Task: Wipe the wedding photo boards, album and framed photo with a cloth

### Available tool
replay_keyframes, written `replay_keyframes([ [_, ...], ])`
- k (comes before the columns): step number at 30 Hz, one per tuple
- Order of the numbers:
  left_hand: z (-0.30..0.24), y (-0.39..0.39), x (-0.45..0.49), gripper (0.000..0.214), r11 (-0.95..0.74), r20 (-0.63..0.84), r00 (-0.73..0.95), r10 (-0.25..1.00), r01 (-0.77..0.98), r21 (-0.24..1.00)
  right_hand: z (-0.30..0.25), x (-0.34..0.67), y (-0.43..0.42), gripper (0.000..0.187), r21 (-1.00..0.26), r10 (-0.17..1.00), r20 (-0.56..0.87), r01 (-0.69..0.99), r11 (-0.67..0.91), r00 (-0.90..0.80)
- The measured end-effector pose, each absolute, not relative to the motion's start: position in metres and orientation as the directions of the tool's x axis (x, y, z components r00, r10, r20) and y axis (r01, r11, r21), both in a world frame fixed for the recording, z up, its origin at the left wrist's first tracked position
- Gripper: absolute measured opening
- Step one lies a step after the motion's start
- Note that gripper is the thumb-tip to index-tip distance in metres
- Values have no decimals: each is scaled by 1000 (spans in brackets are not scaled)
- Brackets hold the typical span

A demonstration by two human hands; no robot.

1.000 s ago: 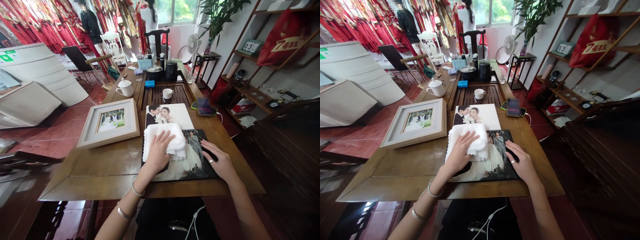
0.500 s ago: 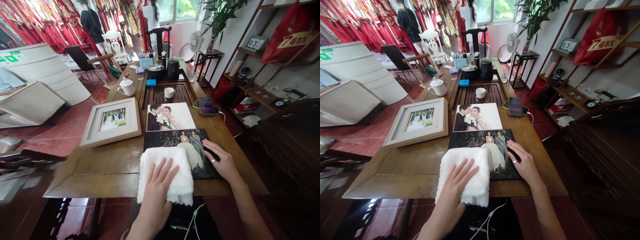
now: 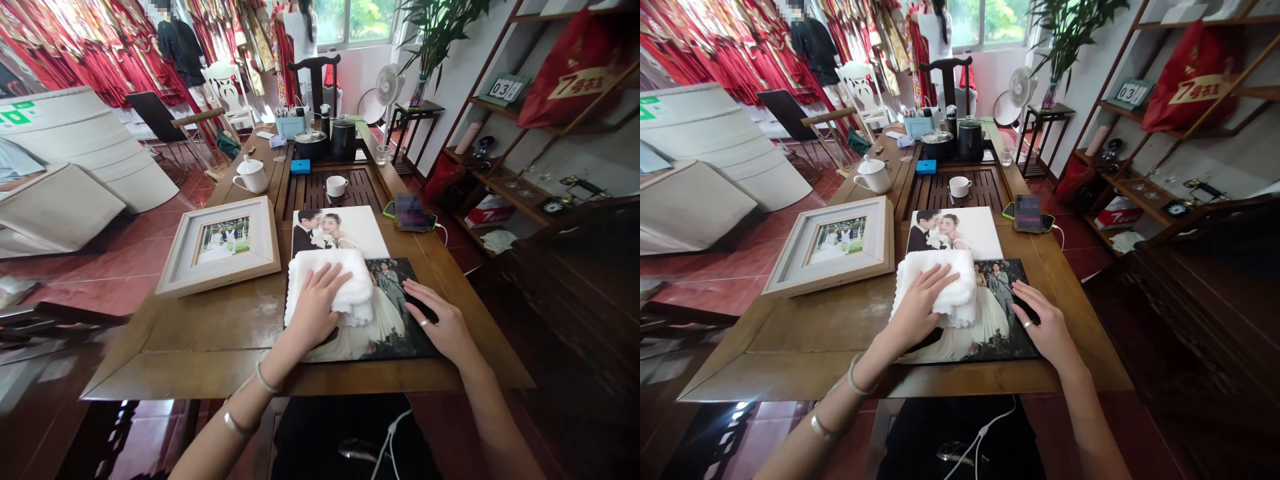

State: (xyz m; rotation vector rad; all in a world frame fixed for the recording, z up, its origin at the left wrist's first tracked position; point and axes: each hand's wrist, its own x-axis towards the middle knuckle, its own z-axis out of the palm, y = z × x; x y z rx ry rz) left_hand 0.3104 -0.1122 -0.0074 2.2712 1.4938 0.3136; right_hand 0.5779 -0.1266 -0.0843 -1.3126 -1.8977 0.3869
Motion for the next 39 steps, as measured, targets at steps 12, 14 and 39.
replay_keyframes([
  [12,-29,-159,377,86,-482,40,516,855,766,425,-91,588,-125,36,-659,891,411,611,438,-194],
  [14,-32,-170,376,87,-478,43,513,857,762,436,-92,588,-125,36,-659,892,410,614,434,-190],
  [39,-19,-153,317,91,-307,20,335,942,836,455,-88,578,-124,30,-638,883,442,637,433,-157],
])
